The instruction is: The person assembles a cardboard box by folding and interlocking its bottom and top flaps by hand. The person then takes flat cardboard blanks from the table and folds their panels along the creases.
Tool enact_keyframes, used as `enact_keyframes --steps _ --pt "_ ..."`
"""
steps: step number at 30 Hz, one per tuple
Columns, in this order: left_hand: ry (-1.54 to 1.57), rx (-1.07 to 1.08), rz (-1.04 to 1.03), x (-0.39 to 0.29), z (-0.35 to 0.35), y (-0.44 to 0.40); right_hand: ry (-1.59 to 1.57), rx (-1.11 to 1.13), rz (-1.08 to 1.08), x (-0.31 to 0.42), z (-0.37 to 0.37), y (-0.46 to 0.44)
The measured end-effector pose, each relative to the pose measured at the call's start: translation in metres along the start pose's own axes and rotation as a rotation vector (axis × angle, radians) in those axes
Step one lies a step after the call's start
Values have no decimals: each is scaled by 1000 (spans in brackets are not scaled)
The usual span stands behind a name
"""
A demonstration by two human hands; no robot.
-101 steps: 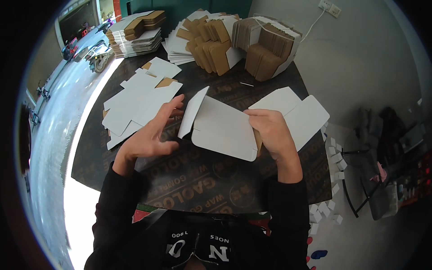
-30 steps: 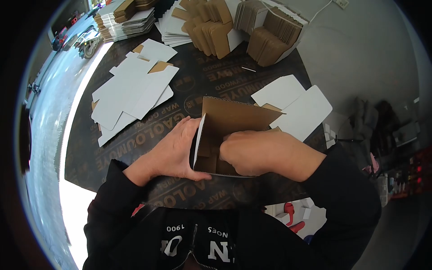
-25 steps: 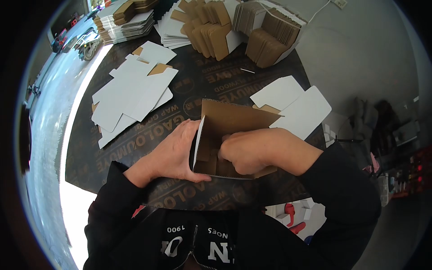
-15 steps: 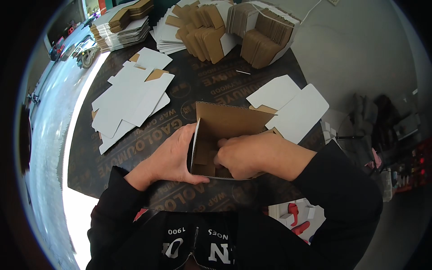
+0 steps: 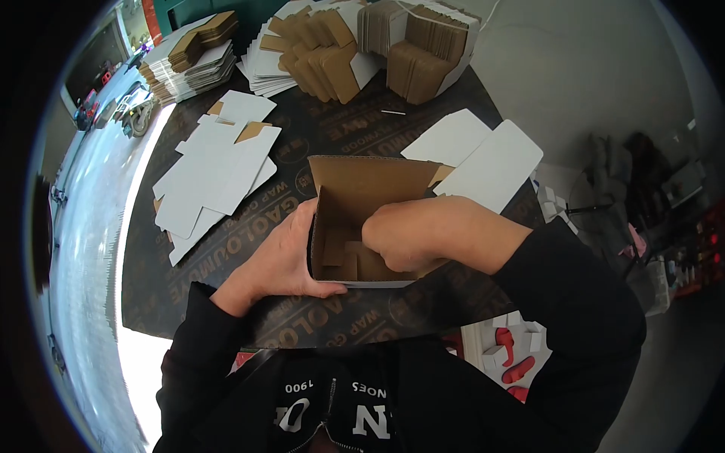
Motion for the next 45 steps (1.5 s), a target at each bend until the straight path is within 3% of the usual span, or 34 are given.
enact_keyframes --steps 11,15,21,25,45 --pt "-7 11 22 -1 1 0 17 -38 -1 7 -5 -7" --pt "-2 5 14 -2 1 -1 103 -243 37 11 -8 -10" --pt "-11 17 3 -1 0 -1 -40 -182 62 9 -1 -4" --pt "4 8 2 -2 1 -1 -10 -25 80 17 -3 -3" --pt "5 33 28 -3 0 -2 -157 -125 151 9 -4 -20"
Point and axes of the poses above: each hand's wrist, its own y-axis away from the middle knuckle, its own z-axis out of the back of the hand, x = y × z, the point moved 5 cm from there along -y, towards the middle knuckle, and after that the axes turned 11 degrees about x, right-handed, at the moved point
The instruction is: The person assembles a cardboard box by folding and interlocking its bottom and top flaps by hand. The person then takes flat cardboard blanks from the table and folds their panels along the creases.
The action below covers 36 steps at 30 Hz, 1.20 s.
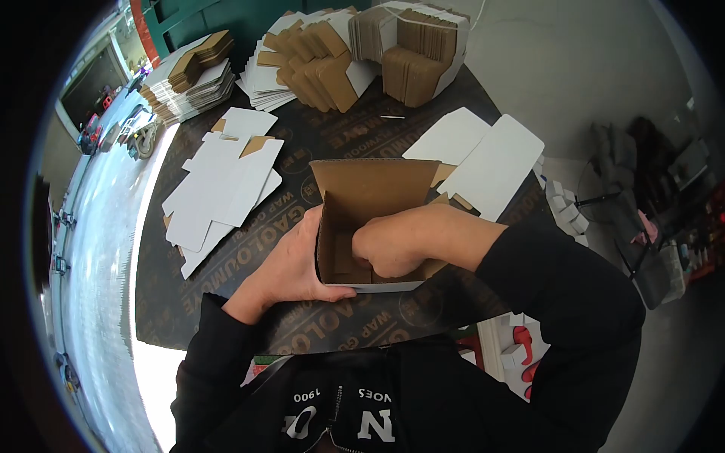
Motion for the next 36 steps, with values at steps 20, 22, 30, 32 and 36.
enact_keyframes --steps 20,22,30,32,36 --pt "74 -61 50 9 1 0 41 46 36 6 12 -14" --pt "74 -71 44 9 2 0 69 18 43 6 13 -15" --pt "144 -86 69 17 8 2 22 -133 -89 17 24 4" --pt "143 -111 87 23 17 5 -106 -355 103 29 36 35" --pt "153 -199 128 36 33 10 34 -764 305 31 50 74"
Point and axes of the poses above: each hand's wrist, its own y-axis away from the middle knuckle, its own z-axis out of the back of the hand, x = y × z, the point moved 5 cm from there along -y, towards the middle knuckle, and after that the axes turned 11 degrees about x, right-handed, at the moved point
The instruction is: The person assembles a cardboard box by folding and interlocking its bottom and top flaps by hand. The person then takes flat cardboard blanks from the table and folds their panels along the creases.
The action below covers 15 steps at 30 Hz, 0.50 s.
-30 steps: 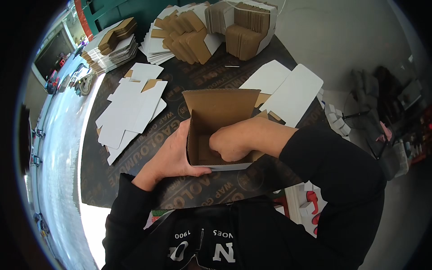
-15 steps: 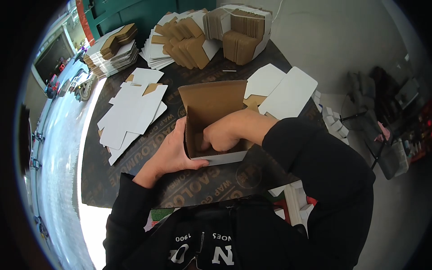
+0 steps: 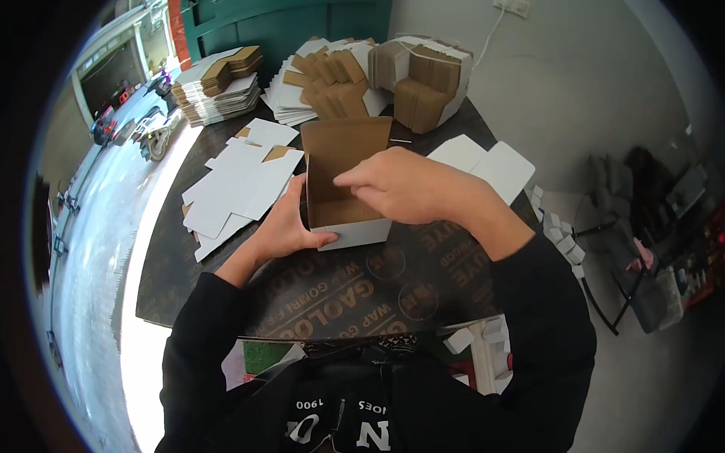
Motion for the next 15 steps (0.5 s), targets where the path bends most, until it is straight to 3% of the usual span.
enact_keyframes --steps 7,10,15 --pt "27 18 5 8 11 -9 57 -625 286 -24 2 18" --pt "50 34 14 12 7 -6 111 -954 162 -47 -10 27" --pt "34 22 -197 16 -1 -11 39 -960 204 -73 -35 19"
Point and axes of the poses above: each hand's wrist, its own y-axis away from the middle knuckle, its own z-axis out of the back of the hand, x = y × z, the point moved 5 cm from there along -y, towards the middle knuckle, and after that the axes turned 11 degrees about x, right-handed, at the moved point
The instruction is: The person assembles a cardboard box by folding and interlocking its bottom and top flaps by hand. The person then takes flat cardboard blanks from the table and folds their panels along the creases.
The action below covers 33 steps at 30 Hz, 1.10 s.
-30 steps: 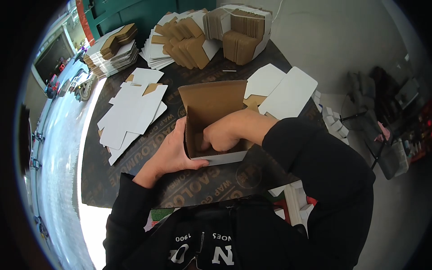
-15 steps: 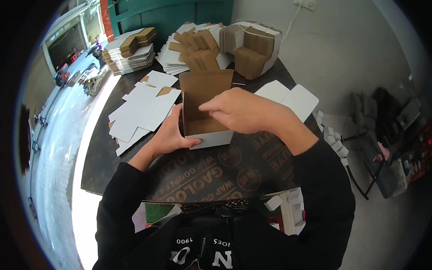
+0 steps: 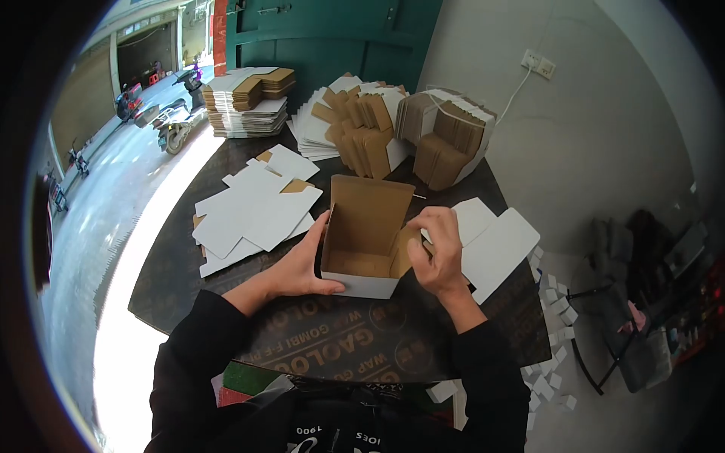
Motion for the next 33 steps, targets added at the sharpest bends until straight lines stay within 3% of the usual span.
enact_keyframes --steps 4,20,29,33 --pt "166 -186 -94 -16 0 9 -87 70 -3 -3 -14 10" --pt "-92 -114 -190 -24 -12 7 -94 98 40 -1 -19 18" --pt "-187 -75 -158 -30 -14 6 -259 145 -291 -8 -23 19" --pt "-239 -79 -148 -32 -14 5 -199 135 -217 -5 -26 15"
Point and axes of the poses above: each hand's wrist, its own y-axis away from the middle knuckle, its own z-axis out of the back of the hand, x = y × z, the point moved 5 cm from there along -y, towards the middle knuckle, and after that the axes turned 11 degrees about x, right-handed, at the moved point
